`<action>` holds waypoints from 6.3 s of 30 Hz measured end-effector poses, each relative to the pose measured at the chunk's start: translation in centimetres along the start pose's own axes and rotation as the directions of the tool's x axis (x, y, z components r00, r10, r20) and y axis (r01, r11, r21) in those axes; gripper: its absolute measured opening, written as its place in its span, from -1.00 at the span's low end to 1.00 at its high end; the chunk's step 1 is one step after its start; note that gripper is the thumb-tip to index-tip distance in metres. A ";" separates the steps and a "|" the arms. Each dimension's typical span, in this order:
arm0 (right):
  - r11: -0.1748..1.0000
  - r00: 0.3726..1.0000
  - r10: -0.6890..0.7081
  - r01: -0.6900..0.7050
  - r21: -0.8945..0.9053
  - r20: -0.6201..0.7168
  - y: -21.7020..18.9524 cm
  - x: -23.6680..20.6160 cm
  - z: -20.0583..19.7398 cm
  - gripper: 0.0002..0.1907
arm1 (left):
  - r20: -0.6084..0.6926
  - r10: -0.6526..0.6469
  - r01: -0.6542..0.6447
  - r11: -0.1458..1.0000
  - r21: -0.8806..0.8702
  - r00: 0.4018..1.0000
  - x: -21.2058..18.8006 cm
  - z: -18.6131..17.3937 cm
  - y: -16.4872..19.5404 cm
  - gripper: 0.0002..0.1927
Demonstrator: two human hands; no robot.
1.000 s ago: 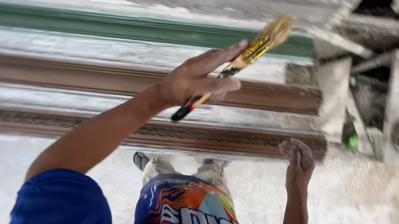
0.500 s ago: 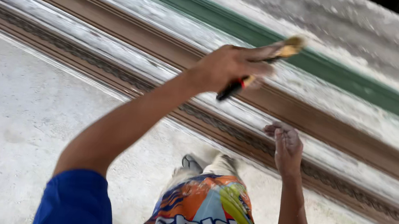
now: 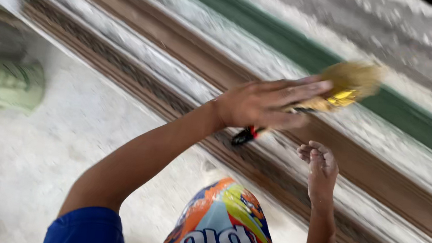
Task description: The person scrubs plaster dust off a large decorative molding frame using an orange brush and a sponge, positions a green strip along the molding, then applies brown paint or stain along the molded surfaces with a wide brush, working along the frame sections.
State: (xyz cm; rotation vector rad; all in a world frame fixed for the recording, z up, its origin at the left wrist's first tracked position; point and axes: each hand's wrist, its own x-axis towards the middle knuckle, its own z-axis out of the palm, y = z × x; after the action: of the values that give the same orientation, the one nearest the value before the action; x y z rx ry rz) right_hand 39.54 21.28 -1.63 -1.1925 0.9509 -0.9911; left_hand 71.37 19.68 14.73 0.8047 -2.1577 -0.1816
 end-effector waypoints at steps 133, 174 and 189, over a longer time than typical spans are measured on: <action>0.984 0.616 0.049 -0.165 -0.068 -0.786 -14.2 -51.0 -99.6 -0.70 | 0.815 -0.256 0.645 -0.508 -0.571 0.520 59.1 94.5 51.4 -0.36; 0.963 0.239 0.195 -0.229 0.140 -0.951 -7.6 -71.9 -90.8 -0.68 | 0.801 0.325 -0.116 0.944 -0.310 0.503 60.2 118.9 73.9 -0.75; 0.976 0.398 0.169 -0.195 0.097 -0.902 -8.1 -66.3 -85.5 -0.69 | 0.836 0.316 0.113 0.908 -0.404 0.449 50.6 100.2 59.4 -0.74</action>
State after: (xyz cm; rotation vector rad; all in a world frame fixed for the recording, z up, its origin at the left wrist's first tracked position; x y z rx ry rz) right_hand -61.88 59.79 -0.14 -0.4284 1.9243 -1.4787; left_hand -55.06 22.41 3.47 0.2905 -2.9740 -1.2149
